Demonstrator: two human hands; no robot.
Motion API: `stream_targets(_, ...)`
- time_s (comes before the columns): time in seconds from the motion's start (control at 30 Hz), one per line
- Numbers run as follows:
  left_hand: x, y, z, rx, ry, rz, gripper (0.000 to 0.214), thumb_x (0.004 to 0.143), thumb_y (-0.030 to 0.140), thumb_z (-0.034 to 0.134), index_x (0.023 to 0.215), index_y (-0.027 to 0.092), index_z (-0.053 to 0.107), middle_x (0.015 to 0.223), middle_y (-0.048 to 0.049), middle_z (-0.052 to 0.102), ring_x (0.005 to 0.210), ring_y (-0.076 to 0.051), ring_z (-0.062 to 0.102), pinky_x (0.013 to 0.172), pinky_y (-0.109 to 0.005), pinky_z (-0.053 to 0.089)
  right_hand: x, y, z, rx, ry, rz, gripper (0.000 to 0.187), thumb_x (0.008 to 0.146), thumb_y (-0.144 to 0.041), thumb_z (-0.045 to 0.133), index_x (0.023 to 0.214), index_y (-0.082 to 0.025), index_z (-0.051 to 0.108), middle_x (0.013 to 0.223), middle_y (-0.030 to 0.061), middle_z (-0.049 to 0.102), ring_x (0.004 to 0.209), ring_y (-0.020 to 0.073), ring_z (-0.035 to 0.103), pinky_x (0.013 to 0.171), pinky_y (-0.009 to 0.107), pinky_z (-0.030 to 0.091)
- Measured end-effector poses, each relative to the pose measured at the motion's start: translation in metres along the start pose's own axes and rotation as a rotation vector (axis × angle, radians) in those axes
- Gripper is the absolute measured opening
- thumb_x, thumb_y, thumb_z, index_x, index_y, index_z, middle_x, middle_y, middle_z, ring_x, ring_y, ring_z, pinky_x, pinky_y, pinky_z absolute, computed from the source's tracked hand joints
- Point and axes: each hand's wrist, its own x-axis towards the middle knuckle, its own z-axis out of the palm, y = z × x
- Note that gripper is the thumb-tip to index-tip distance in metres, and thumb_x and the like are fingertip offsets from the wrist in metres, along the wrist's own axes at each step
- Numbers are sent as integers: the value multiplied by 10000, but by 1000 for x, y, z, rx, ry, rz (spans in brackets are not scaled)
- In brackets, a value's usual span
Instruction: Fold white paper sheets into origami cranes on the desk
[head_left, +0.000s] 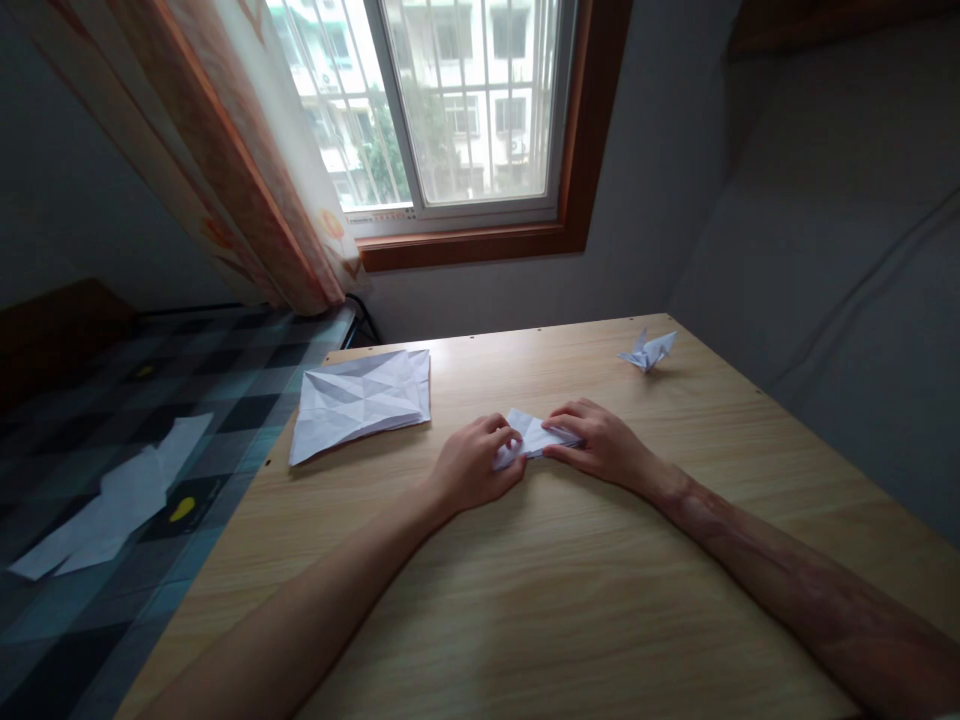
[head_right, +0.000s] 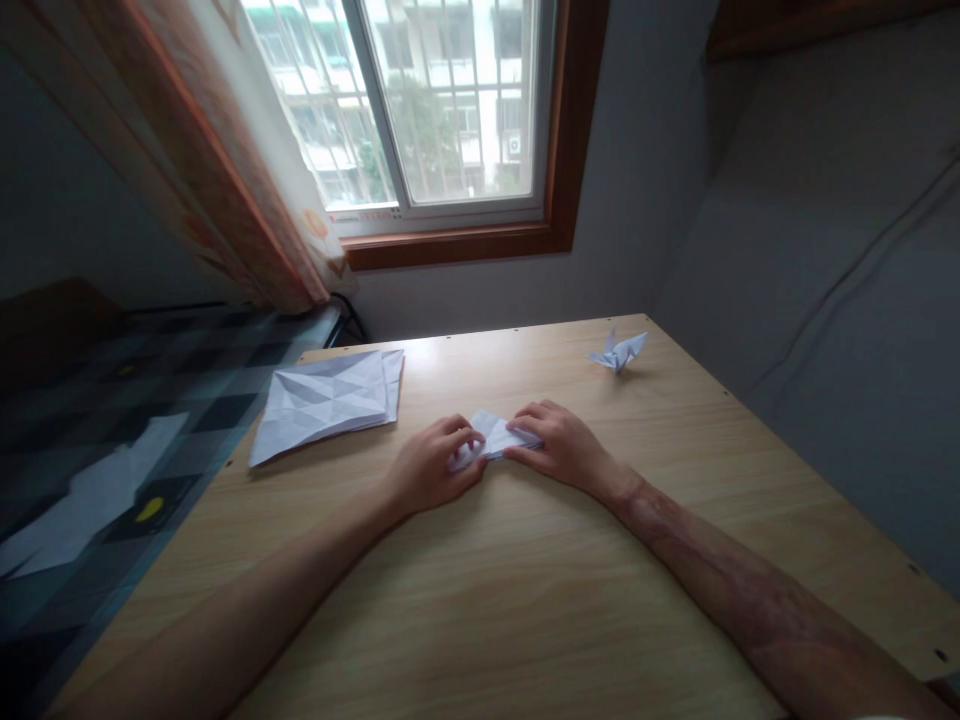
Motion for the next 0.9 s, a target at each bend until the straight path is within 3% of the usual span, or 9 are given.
stream_targets(0.17, 1, 1, -3, -27, 2, -53, 189, 963, 309, 670, 1100, 239, 779, 1046, -61, 738, 877, -204, 697, 769, -327, 538, 3, 2, 2, 34, 8, -6, 285, 1010, -425, 781, 1233, -248, 791, 1210, 124, 784, 1117, 322, 717, 987, 493, 582)
stream_targets(0.27, 0, 1, -2, 71, 11, -37, 193, 958, 274, 642, 1091, 229, 774, 1068, -74, 750, 912, -221, 702, 787, -340, 538, 4, 0, 1, 51, 18, -9, 248, 1012, -374, 774, 1225, -249, 790, 1204, 122, 782, 1113, 316, 720, 989, 484, 582)
stream_targets(0.47, 2, 7, 2, 238, -21, -22, 239, 976, 437, 673, 1016, 215, 752, 1060, -95, 742, 951, -257, 692, 771, -366, 538, 7, 0, 1, 51, 8, -20, 253, 945, -159, 743, 1184, -237, 780, 1189, 113, 772, 1086, 300, 720, 961, 450, 590)
stream_targets(0.57, 5, 10, 2, 289, -35, -65, 196, 1001, 374, 632, 1007, 220, 754, 1061, -87, 750, 971, -250, 699, 772, -356, 526, 10, -1, 2, 100, 40, -10, 266, 921, -96, 709, 1139, -229, 783, 1170, 107, 771, 1078, 287, 716, 949, 429, 592)
stream_targets(0.73, 11, 16, 0, 349, -80, -192, 167, 981, 352, 660, 1025, 219, 752, 1094, -87, 751, 974, -256, 712, 749, -350, 508, 22, -10, 5, 275, 188, 119, 269, 927, -87, 675, 1093, -256, 804, 1124, 66, 781, 1061, 245, 732, 953, 387, 588)
stream_targets(0.9, 23, 15, -3, 410, -127, -284, 208, 1033, 326, 576, 999, 199, 737, 1031, -101, 747, 907, -254, 724, 686, -341, 457, 41, -11, 23, 537, 330, 316, 215, 919, -226, 748, 1126, -258, 799, 1150, 58, 794, 1037, 238, 760, 956, 376, 611)
